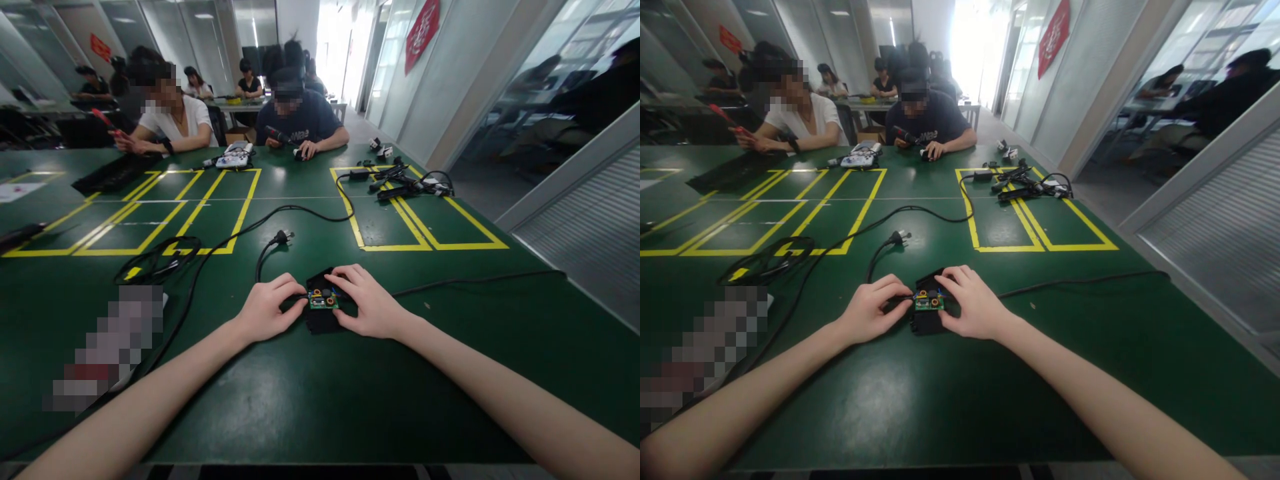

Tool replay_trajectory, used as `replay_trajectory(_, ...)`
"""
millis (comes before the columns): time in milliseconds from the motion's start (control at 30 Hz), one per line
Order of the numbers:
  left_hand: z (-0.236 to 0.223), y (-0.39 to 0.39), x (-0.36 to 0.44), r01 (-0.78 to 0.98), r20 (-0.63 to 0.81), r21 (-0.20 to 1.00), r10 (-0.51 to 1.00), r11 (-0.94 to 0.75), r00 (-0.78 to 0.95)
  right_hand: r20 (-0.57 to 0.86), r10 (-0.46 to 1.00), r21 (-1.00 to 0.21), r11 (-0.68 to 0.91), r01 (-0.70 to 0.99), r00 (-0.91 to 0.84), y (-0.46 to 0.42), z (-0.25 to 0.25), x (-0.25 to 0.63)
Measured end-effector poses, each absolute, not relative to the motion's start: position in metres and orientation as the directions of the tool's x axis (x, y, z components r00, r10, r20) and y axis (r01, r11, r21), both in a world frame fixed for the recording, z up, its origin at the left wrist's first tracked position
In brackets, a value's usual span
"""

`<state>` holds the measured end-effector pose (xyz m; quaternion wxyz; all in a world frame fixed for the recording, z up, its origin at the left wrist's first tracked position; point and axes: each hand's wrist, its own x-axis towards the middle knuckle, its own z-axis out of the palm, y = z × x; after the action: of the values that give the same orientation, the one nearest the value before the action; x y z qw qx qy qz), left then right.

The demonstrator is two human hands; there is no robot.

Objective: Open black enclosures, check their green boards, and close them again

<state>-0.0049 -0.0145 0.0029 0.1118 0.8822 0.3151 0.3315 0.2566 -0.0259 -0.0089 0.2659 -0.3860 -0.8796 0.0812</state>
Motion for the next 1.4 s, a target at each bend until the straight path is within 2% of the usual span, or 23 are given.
replay_trajectory(133,0.004,-0.017,-0.005,0.444,0.587,0.361,0.57,-0.82,0.575,0.415,0.722,-0.367,0.689,0.624,-0.554,-0.028,-0.011,0.257)
replay_trajectory(333,0.001,-0.015,-0.005,0.548,0.493,0.394,0.672,-0.738,0.552,0.383,0.713,-0.411,0.701,0.583,-0.587,-0.028,-0.011,0.261)
replay_trajectory(500,-0.002,-0.013,-0.004,0.606,0.41,0.375,0.712,-0.702,0.571,0.389,0.718,-0.424,0.696,0.58,-0.577,-0.028,-0.008,0.26)
replay_trajectory(800,-0.005,-0.009,-0.003,0.61,0.404,0.345,0.699,-0.714,0.59,0.422,0.781,-0.42,0.618,0.665,-0.46,-0.033,-0.009,0.24)
replay_trajectory(1167,-0.005,-0.01,-0.003,0.642,0.363,0.324,0.718,-0.695,0.594,0.41,0.773,-0.44,0.633,0.637,-0.485,-0.031,-0.008,0.245)
replay_trajectory(1400,-0.003,-0.011,-0.003,0.641,0.36,0.345,0.727,-0.686,0.584,0.435,0.79,-0.513,0.611,0.602,-0.431,-0.028,-0.004,0.258)
